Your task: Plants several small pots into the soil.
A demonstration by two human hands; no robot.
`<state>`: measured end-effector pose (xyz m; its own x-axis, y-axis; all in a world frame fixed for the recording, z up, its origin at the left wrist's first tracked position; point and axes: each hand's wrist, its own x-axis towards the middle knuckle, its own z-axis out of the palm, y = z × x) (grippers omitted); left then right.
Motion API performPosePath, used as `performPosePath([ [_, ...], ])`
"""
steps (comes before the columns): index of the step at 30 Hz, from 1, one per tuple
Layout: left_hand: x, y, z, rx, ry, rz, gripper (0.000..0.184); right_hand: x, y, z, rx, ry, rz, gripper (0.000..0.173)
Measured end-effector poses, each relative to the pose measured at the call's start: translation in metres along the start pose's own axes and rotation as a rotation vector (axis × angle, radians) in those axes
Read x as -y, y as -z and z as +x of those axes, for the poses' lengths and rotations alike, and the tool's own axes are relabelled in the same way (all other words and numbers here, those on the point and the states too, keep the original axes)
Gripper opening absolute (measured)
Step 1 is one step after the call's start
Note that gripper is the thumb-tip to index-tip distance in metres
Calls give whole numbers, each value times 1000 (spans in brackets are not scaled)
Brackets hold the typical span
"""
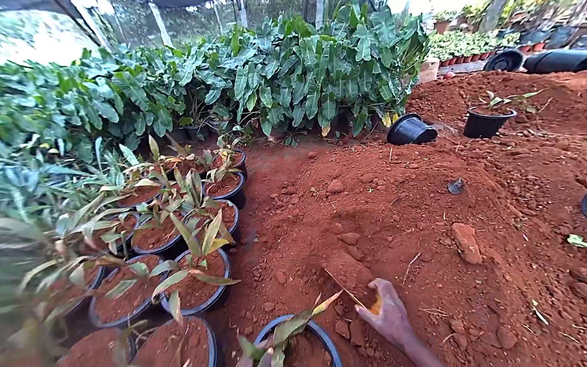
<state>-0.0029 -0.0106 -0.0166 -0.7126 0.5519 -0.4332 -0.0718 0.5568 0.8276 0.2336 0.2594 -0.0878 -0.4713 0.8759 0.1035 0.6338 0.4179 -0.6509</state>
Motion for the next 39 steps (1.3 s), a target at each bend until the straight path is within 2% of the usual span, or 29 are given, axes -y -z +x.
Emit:
performPosePath([
  [3, -12, -3, -8, -20, 14, -6, 26, 7, 42, -26, 86, 149, 21, 78],
  [7, -8, -7, -1, -41, 54, -11, 26, 24, 90, -45, 200, 391, 20, 78],
  [10, -11, -9, 0, -44, 83, 11, 28, 56, 121, -46, 366, 507, -54, 76],
  [13, -12, -8, -1, -52, 78, 28, 28, 82, 133, -36, 504, 612, -123, 73],
  [18, -9, -5, -2, -59, 101, 19, 29, 137, 140, -18, 788, 596, -320, 76],
  [21, -10, -3, -3, -44, 119, 7, 31, 161, 134, -12, 881, 615, -386, 77],
  [27, -13, -2, -3, -11, 131, 24, 32, 204, 126, -8, 978, 618, -502, 76],
  [39, -21, 0, -8, 2, 167, 92, 34, 254, 129, -18, 1065, 524, -726, 77],
])
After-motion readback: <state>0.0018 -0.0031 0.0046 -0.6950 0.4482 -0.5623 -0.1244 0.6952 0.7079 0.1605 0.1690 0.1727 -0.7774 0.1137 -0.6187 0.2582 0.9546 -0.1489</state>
